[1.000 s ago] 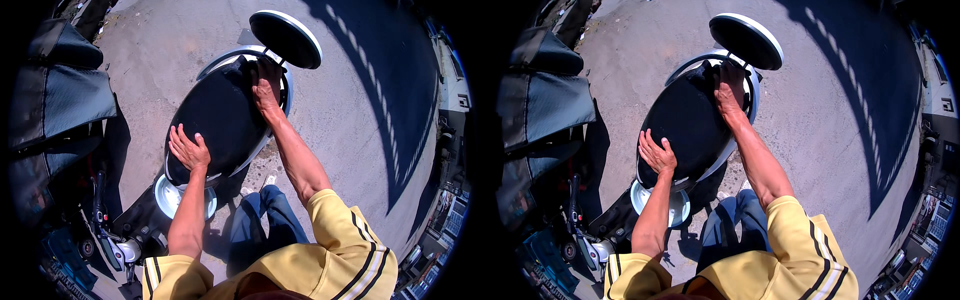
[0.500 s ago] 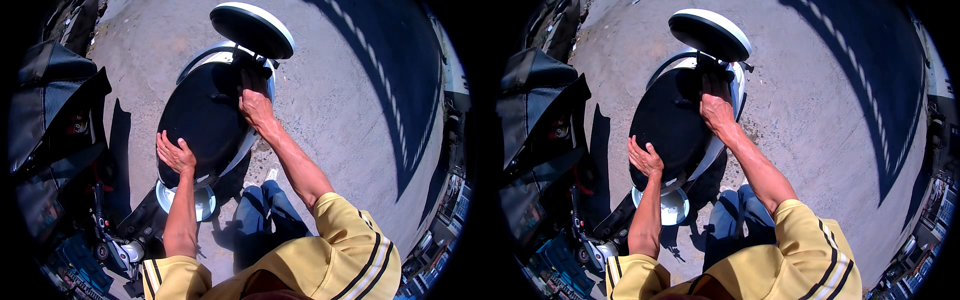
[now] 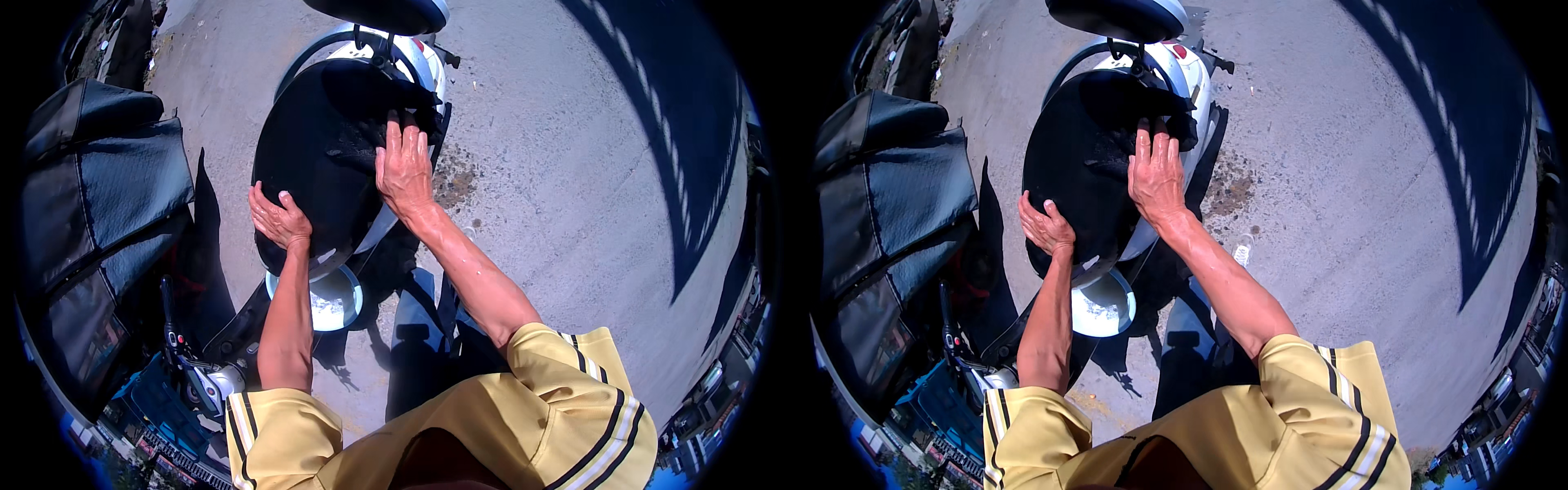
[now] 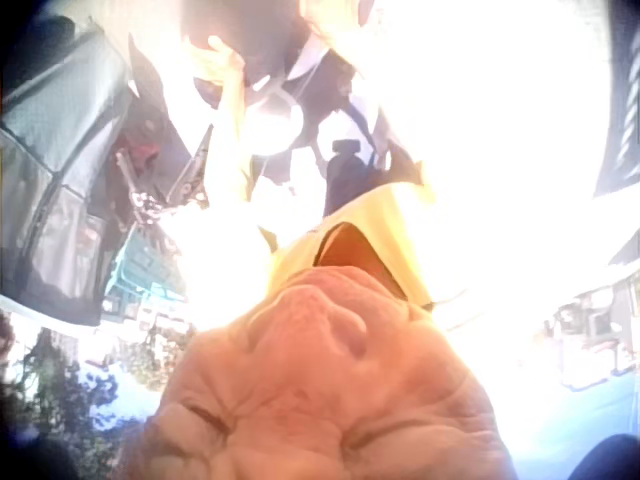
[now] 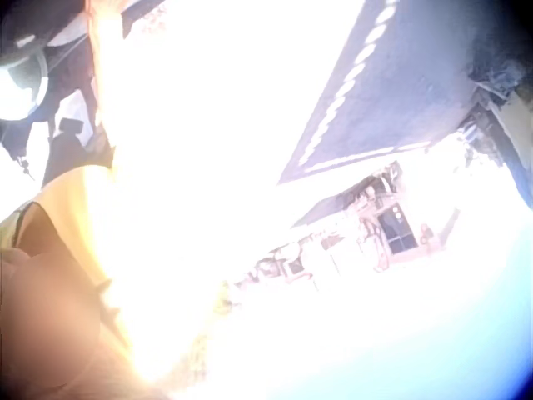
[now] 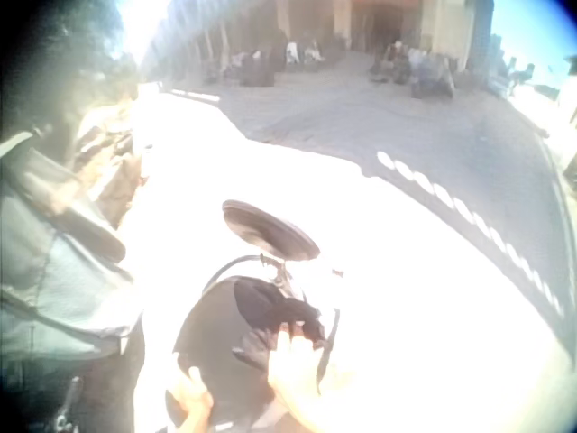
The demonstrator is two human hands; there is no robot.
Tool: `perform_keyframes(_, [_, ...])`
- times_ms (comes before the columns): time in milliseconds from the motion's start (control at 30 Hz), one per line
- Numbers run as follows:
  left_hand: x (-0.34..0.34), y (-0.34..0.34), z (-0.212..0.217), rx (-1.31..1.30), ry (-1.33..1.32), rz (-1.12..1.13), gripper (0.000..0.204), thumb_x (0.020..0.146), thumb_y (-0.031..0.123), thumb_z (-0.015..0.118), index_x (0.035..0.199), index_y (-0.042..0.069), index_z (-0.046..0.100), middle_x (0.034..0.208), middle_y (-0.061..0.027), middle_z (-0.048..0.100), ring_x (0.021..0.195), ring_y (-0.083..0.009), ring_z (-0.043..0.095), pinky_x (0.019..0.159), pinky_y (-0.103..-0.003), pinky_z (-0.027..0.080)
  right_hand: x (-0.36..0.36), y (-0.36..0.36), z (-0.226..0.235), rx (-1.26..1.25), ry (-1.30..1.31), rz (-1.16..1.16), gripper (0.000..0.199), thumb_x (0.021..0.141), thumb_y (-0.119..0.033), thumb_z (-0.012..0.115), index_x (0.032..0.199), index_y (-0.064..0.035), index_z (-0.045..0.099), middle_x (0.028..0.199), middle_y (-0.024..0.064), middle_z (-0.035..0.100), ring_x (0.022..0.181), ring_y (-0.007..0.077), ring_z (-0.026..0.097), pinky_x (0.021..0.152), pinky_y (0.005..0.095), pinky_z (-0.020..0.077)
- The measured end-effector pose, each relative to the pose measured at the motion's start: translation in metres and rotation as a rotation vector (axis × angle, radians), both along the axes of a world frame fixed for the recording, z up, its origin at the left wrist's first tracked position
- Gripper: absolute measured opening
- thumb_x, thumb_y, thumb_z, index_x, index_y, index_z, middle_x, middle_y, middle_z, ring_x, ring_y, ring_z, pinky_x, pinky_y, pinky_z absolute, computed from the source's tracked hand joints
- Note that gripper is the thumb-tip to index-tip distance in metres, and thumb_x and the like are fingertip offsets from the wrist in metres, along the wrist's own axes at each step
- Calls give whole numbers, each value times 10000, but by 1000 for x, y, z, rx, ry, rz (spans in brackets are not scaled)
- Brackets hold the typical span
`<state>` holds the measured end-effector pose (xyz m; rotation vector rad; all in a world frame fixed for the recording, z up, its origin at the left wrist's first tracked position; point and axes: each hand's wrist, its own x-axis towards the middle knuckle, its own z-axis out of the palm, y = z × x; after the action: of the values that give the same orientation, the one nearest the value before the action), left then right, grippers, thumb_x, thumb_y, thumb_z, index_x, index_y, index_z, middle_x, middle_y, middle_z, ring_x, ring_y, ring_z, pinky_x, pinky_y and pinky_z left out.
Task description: The person kneels and wipes the front fairing and wheel area of a white scooter with a black cloth, then stands to wipe the seat and handlebars. They open the seat to wipe the storage compartment interior before closing it.
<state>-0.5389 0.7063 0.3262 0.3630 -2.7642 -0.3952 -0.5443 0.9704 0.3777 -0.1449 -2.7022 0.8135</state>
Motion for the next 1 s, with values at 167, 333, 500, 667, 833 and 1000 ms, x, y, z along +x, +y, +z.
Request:
perform_keyframes(167, [-5, 1, 1, 15, -31, -24, 599, 999, 358, 551, 1522, 82, 454, 1563, -168, 454, 1476, -363, 405, 1249, -520, 248, -32, 23, 12, -131, -397, 77, 431, 1013, -180, 625, 1354, 67, 537, 1306, 317, 538, 1150, 398, 551, 1001, 502, 470])
perform_keyframes(333, [6, -15, 0, -35, -48, -63, 591, 1021, 347, 545, 1542, 89, 437, 1596, -172, 409, 1498, -363, 381, 1244, -542, 248, 57, -45, -19, -449, -14, -200, 598, 1003, -67, 569, 1546, 65, 354, 1504, 298, 388, 1383, 452, 442, 1182, 520, 360])
perform_keyframes(500, [-26, 22, 38, -223, -88, -619, 693, 998, 374, 613, 1605, 121, 396, 1672, -149, 345, 1569, -358, 294, 1291, -568, 166, 138, -84, -42, -861, -236, -278, 613, 1022, -87, 592, 1547, 77, 320, 1501, 292, 371, 1386, 491, 467, 1176, 480, 416])
perform_keyframes(667, [-123, 142, 60, -296, -90, -1055, 739, 959, 543, 653, 1537, 108, 505, 1599, -144, 480, 1499, -352, 409, 1264, -532, 265, 133, -87, -54, -817, -107, -290, 567, 1021, -122, 594, 1505, 95, 394, 1467, 280, 450, 1375, 475, 469, 1192, 479, 380])
perform_keyframes(833, [-176, 202, 63, -562, -300, -1093, 627, 905, 582, 663, 1341, 134, 707, 1331, -139, 712, 1217, -349, 663, 1128, -554, 425, 96, -65, -40, -759, -82, -364, 550, 1022, -112, 597, 1505, 65, 404, 1403, 262, 491, 1278, 451, 517, 1113, 509, 409])
perform_keyframes(1000, [-189, 220, 68, -522, -404, -1152, 558, 896, 539, 695, 1222, 91, 759, 1127, -149, 778, 1001, -323, 742, 920, -441, 560, 130, -69, -58, -698, -201, -256, 478, 1004, -67, 616, 1423, 59, 424, 1381, 289, 435, 1250, 494, 506, 1079, 520, 433])
